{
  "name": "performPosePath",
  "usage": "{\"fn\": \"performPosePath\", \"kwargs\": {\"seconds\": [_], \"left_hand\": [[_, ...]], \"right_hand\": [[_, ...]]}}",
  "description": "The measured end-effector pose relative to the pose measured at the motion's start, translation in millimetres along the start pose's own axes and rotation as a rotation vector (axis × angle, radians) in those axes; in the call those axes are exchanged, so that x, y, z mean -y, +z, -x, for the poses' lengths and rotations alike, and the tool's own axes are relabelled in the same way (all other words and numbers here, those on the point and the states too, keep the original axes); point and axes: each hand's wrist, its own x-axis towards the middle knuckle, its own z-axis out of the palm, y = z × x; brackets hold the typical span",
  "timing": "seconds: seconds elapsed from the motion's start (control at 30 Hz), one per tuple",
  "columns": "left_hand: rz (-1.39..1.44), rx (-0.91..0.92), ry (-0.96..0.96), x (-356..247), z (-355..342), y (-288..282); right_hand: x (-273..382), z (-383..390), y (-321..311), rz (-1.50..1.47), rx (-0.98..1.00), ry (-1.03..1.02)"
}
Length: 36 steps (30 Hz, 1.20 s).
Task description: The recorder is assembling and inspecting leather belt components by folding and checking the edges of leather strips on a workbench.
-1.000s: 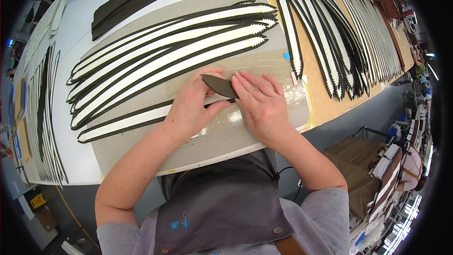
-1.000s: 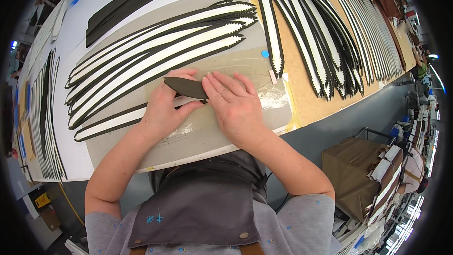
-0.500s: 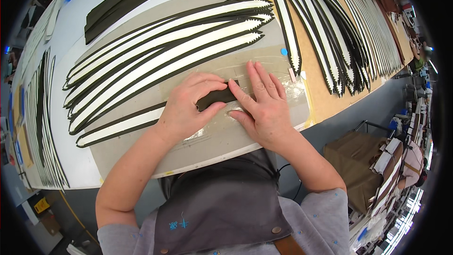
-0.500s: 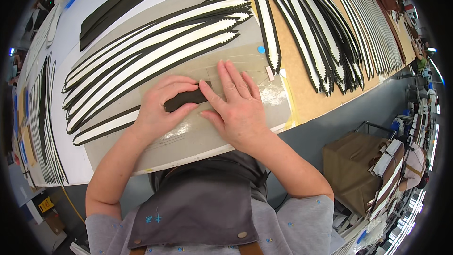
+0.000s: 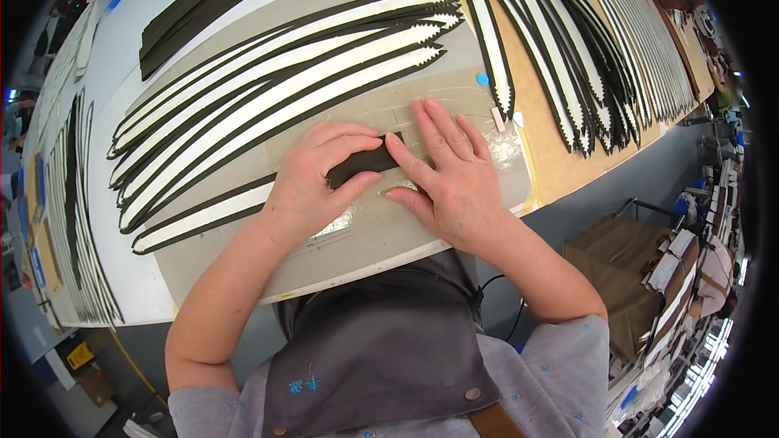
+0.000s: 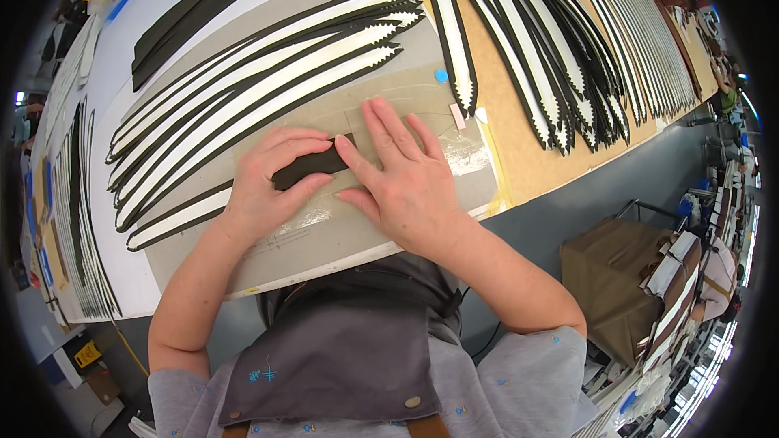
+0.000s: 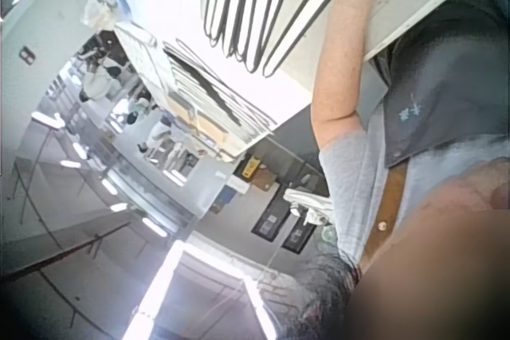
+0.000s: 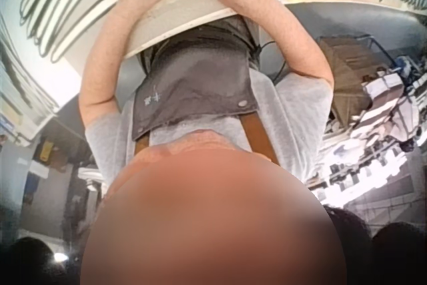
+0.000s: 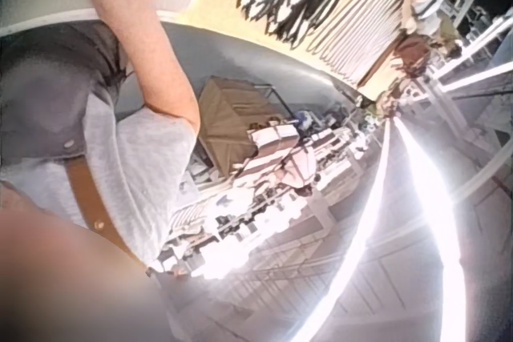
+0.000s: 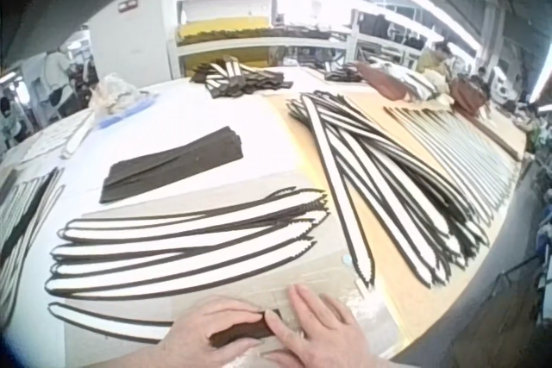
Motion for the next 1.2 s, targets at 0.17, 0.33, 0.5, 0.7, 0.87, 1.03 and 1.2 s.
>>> {"fn": "performPosePath", "kwargs": {"seconds": [0.17,0.33,0.5,0.7,0.87,1.03,1.2], "left_hand": [[0.03,-0.025,-0.055,-3,2,-5],[0.103,-0.078,-0.136,2,22,-21],[0.065,-0.144,-0.194,1,35,-23],[-0.056,-0.139,-0.101,4,39,-21],[-0.069,-0.125,-0.08,7,40,-17],[-0.12,-0.104,-0.038,8,40,-18],[-0.175,-0.087,-0.037,4,42,-15]], "right_hand": [[-1,0,2,0.004,0.019,-0.013],[0,-1,3,0.026,0.037,-0.005],[-2,2,5,0.028,0.048,-0.011],[-1,0,4,0.048,0.05,-0.023],[-3,1,3,0.041,0.058,-0.023],[-1,-1,0,0.044,0.06,-0.033],[16,-9,-2,0.067,0.129,-0.13]]}}
